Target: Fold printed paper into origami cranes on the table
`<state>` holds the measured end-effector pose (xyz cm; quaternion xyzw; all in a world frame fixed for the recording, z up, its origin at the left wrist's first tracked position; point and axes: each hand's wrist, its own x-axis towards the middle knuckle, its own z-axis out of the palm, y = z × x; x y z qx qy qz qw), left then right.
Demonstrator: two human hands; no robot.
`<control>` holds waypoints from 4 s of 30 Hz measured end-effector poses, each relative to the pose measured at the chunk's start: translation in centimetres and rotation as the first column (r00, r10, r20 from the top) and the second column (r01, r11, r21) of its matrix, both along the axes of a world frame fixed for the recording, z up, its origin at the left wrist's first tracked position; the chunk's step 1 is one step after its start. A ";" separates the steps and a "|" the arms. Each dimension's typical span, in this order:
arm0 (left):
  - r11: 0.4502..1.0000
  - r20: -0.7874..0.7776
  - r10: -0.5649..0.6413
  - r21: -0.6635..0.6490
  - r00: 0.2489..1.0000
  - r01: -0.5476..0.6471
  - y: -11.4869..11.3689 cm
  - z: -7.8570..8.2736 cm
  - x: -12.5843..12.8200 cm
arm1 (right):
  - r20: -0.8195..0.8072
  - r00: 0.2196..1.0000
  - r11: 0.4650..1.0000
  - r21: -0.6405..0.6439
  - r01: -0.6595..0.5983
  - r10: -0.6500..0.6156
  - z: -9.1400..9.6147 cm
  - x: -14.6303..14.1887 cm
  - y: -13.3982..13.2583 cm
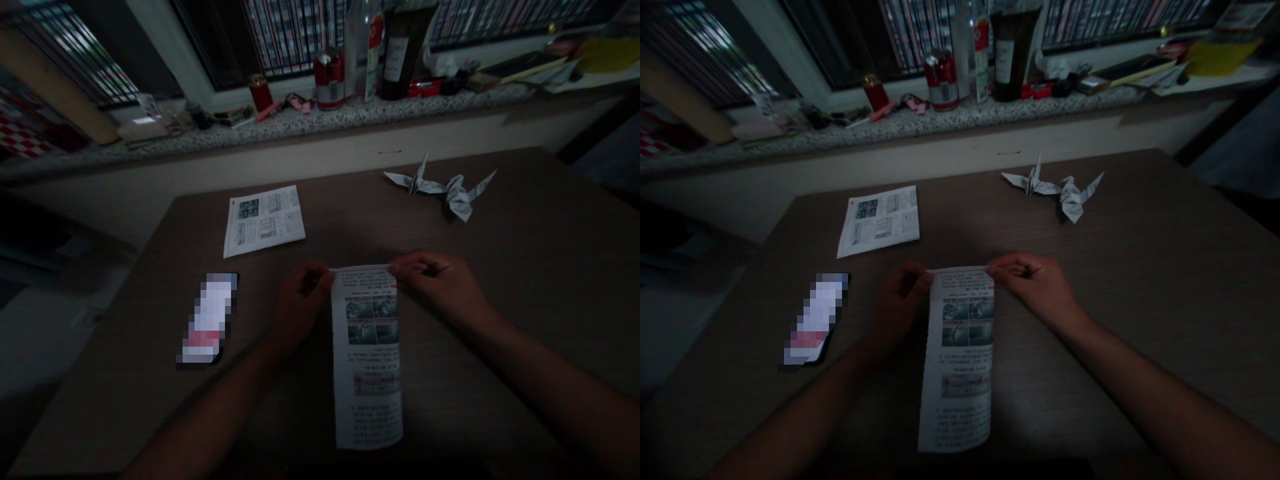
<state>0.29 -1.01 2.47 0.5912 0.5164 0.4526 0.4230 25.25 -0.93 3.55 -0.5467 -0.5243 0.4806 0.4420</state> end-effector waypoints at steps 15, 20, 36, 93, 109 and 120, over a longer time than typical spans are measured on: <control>0.999 0.003 0.046 -0.029 0.999 -0.046 0.3 -0.2 -0.1 | -0.034 0.996 0.996 -0.028 -0.079 0.078 -0.6 0.3 0.1; 0.996 0.049 0.056 -0.075 0.997 -0.052 0.4 -0.4 0.0 | -0.108 0.987 0.989 -0.079 -0.124 0.116 -0.7 0.3 0.3; 0.999 -0.107 0.004 -0.043 0.994 -0.009 1.5 -0.8 -0.2 | -0.091 0.993 0.986 -0.141 -0.085 0.072 -1.8 -0.3 1.1; 0.996 -0.537 0.018 0.085 0.843 0.033 4.1 -2.5 -1.1 | 0.895 0.320 0.453 0.157 -0.878 0.310 -2.8 -2.4 -5.5; 0.980 -0.621 0.052 0.183 0.782 0.080 4.2 -3.0 -1.5 | 0.862 0.379 0.460 0.201 -0.865 0.336 -3.4 -2.4 -5.6; 0.982 -0.649 0.048 0.170 0.759 0.083 4.4 -3.1 -1.5 | 0.859 0.373 0.465 0.186 -0.866 0.352 -3.6 -2.6 -5.7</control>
